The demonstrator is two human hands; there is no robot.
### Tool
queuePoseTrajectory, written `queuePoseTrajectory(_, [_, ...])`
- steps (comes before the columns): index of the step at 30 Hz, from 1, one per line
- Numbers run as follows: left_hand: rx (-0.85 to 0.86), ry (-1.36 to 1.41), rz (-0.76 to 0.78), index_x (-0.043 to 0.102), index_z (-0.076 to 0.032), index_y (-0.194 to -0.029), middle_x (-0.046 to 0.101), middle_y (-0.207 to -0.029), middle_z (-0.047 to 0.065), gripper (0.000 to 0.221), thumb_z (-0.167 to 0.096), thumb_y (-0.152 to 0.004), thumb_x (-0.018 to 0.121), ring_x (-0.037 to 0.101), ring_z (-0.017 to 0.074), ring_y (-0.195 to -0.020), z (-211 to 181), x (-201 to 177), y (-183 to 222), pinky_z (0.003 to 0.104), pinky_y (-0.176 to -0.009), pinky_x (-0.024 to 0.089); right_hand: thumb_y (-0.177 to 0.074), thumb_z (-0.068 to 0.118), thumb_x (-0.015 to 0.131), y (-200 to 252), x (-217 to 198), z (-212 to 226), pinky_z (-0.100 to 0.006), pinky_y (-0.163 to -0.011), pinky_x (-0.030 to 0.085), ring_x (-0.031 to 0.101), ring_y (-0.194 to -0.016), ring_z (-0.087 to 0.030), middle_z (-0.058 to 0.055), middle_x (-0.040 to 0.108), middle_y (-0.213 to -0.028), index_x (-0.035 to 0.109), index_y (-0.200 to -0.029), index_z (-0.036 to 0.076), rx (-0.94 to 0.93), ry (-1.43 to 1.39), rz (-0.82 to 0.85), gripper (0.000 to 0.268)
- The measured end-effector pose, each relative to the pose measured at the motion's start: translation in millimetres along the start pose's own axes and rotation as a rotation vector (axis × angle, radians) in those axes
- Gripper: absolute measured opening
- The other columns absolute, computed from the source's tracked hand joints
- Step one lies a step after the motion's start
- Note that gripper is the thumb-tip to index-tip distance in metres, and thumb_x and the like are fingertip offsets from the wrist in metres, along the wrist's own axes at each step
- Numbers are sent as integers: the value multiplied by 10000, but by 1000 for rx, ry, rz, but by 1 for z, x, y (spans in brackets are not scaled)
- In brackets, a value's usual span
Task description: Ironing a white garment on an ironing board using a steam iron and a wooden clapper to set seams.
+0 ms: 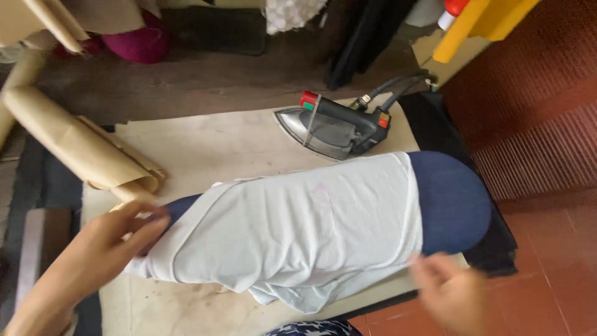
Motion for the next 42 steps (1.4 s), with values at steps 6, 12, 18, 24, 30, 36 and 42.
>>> queuePoseTrajectory(6, [103, 61, -119, 783, -115, -1045, 820, -817, 17, 253, -175, -807, 721, 560, 164, -692, 64, 24, -3, 264, -735, 449, -715, 478, 736, 30, 65, 10, -282, -482, 475, 655, -479, -83, 100, 749, -647, 756, -757, 188, -132, -30, -61, 294])
queuePoseTrajectory(12, [112, 42, -130, 819, -81, -884, 758, -777, -5, 197, -222, -749, 805, 510, 176, -653, 68, 28, -6, 277, -687, 445, -792, 114, 721, 26, 79, -1, -208, -567, 551, 791, -613, -188, -116, 778, -631, 747, -718, -31, 101, -630, 59, 165])
queuePoseTrajectory(18, [215, 325, 13, 724, 48, -891, 651, -797, 95, 154, -101, -883, 684, 541, 184, -704, 104, 19, -30, 317, -658, 396, -774, -27, 669, 13, 50, -92, -348, -906, 481, 641, -975, -209, -167, 740, -1077, 743, -1083, -137, 306, -932, 314, 336])
queuePoseTrajectory(24, [340, 700, 137, 652, 92, -922, 448, -694, 109, 61, 65, -868, 652, 425, 190, -647, 143, 20, -46, 301, -576, 267, -835, 52, 479, 17, 56, -291, -577, -857, 412, 507, -1203, -317, -154, 517, -1248, 527, -1201, -84, 249, -1282, -54, 394])
queuePoseTrajectory(30, [79, 245, 54, 809, -18, -973, 726, -835, 67, 188, -129, -843, 731, 565, 188, -708, 122, 27, -30, 314, -663, 406, -818, 33, 640, -15, -23, -127, -366, -972, 489, 742, -935, -331, -238, 798, -1072, 767, -1065, -118, 406, -680, 428, 316])
queuePoseTrajectory(36, [134, 208, -77, 795, -22, -827, 739, -805, 16, 171, -184, -773, 793, 613, 137, -779, 111, 31, -11, 261, -780, 433, -939, 184, 607, -69, -58, -25, -288, -763, 450, 596, -703, -201, -116, 666, -735, 737, -945, -19, 19, -437, 140, 241])
queuePoseTrajectory(42, [122, 160, -183, 788, -120, -944, 589, -627, 69, 208, -265, -815, 712, 512, 175, -605, 97, 27, -3, 281, -636, 383, -927, 130, 571, -150, -32, 90, -263, -913, 490, 618, -1034, -149, -64, 665, -1081, 670, -1089, 25, -582, -335, 215, 218])
Point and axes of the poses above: each hand's wrist, its own y-axis away from the middle knuckle, its own x-axis out of the palm, z = x × y, the point moved 2 cm from there along -y, towards the middle knuckle
